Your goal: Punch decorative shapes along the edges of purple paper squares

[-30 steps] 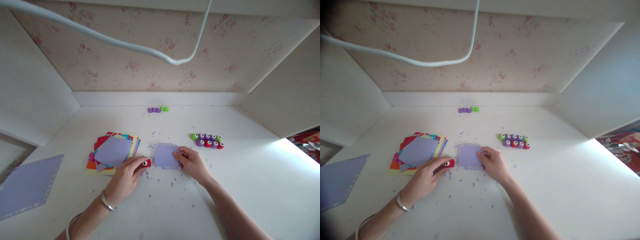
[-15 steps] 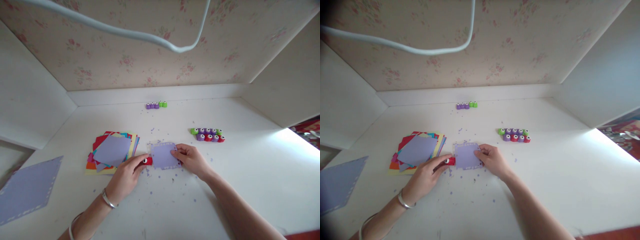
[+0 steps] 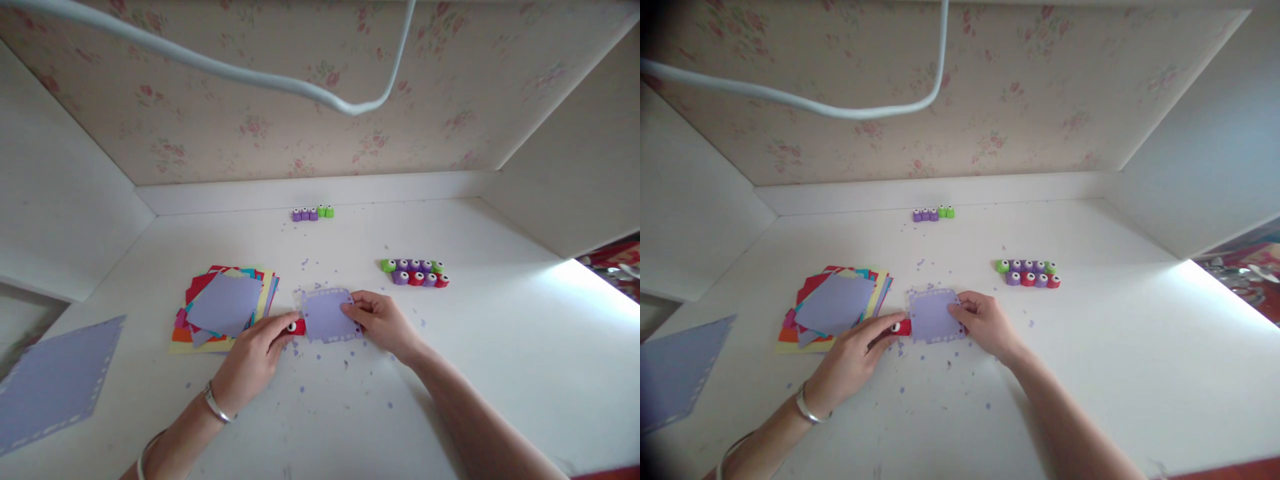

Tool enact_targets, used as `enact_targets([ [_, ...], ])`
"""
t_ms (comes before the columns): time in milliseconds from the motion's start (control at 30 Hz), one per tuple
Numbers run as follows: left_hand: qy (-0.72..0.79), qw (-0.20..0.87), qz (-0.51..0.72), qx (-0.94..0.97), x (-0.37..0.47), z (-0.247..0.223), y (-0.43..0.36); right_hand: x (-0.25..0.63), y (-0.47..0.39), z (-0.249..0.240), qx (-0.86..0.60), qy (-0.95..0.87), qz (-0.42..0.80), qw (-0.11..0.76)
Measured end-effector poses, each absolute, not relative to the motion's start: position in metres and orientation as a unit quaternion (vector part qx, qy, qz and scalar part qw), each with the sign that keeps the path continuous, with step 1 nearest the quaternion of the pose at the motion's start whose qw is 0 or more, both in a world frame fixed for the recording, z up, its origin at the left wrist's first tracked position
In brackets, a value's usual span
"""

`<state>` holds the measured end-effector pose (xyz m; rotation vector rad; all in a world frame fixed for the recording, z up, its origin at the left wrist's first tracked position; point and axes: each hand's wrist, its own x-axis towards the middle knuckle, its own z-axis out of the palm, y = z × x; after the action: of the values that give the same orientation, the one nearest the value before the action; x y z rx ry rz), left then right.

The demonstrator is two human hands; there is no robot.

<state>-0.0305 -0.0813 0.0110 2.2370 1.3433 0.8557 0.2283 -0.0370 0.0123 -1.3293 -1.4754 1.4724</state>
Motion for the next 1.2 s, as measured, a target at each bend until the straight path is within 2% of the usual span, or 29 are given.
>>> enact_targets([
  [867,0.464,0.162,0.304,0.816,-0.028,0.009,-0.081,0.226,-0.040,0.016,-0.492,-0.598,0.568,0.279],
  [1033,0.461,0.162,0.308,0.816,-0.027,0.012,-0.082,0.224,-0.044,0.013,-0.526,-0.651,0.477,0.268],
  [1200,0.467,0.171,0.296,0.816,-0.027,0.014,-0.082,0.230,-0.048,0.023,-0.484,-0.768,0.273,0.318],
])
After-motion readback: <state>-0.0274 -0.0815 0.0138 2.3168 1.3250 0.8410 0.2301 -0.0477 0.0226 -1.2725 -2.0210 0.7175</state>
